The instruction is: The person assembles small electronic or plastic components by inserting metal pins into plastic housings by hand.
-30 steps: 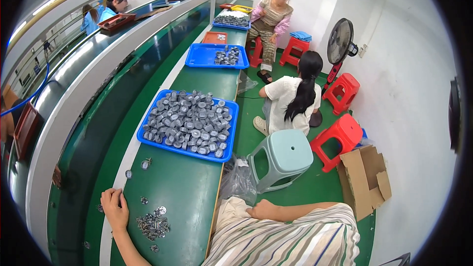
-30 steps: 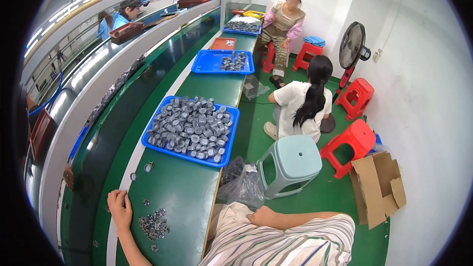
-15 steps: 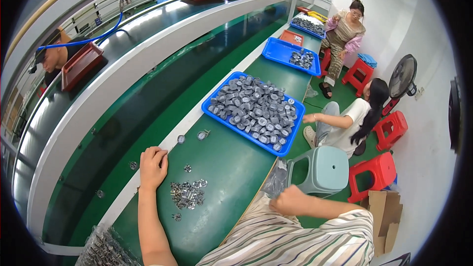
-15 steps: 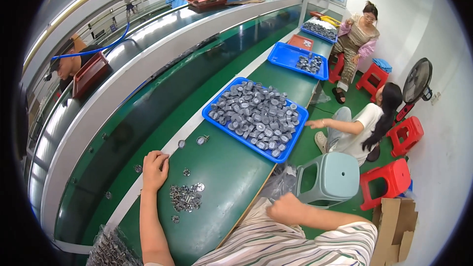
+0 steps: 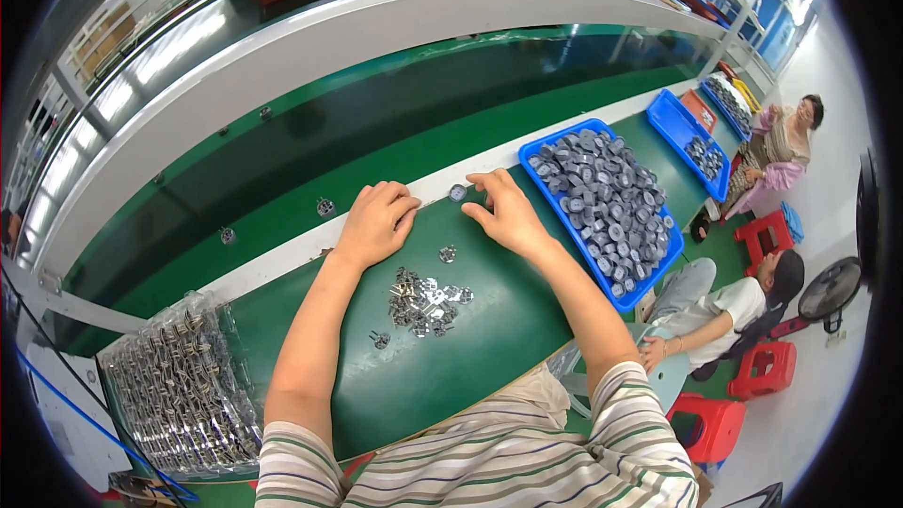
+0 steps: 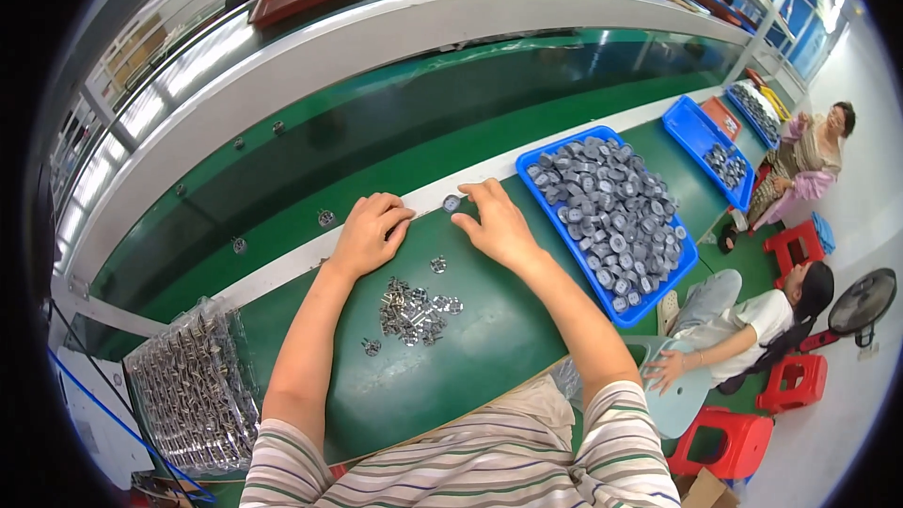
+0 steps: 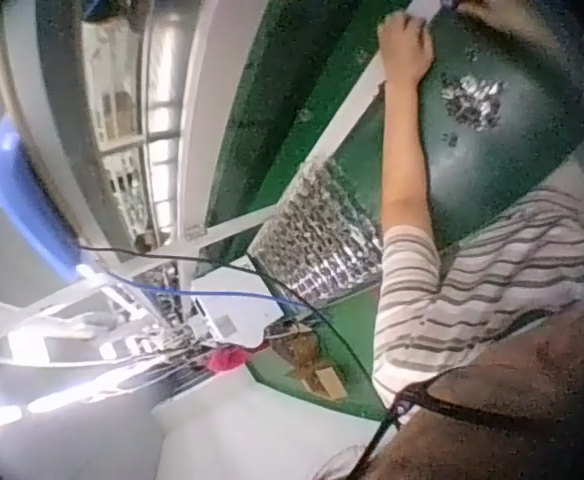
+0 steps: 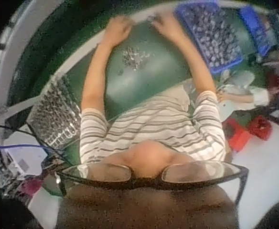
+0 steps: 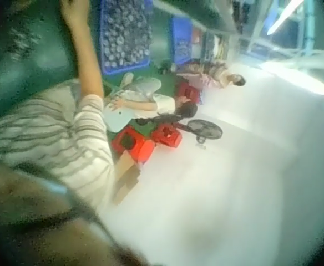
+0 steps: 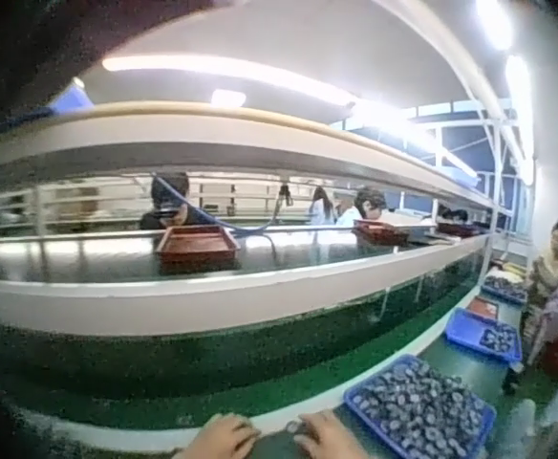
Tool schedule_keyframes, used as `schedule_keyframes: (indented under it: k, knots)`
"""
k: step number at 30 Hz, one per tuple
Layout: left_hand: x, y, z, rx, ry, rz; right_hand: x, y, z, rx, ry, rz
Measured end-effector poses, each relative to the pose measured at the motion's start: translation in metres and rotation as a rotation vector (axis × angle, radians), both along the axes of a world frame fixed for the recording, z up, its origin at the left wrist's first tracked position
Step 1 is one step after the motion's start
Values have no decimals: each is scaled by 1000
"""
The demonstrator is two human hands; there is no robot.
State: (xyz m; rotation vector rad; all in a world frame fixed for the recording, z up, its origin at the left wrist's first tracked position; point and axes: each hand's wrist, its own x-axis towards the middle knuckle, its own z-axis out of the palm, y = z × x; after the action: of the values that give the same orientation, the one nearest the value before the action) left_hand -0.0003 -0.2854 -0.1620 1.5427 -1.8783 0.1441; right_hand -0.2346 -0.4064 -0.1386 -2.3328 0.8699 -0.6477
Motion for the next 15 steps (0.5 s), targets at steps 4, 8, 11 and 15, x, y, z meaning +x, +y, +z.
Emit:
schedule_keyframes:
  k: [4, 8, 11, 15]
  knots:
    - [-26, -1, 7, 25, 1, 111, 13, -5, -20, -315, 6, 5]
    - [-37, -5, -15, 224, 360, 24, 14, -2, -21, -364, -2, 104]
    - [-42, -5, -4, 225, 423, -14, 6, 1, -8, -346, 71, 155]
    - [-39, -3, -2, 253, 418, -67, 5, 13, 8, -67, -93, 191]
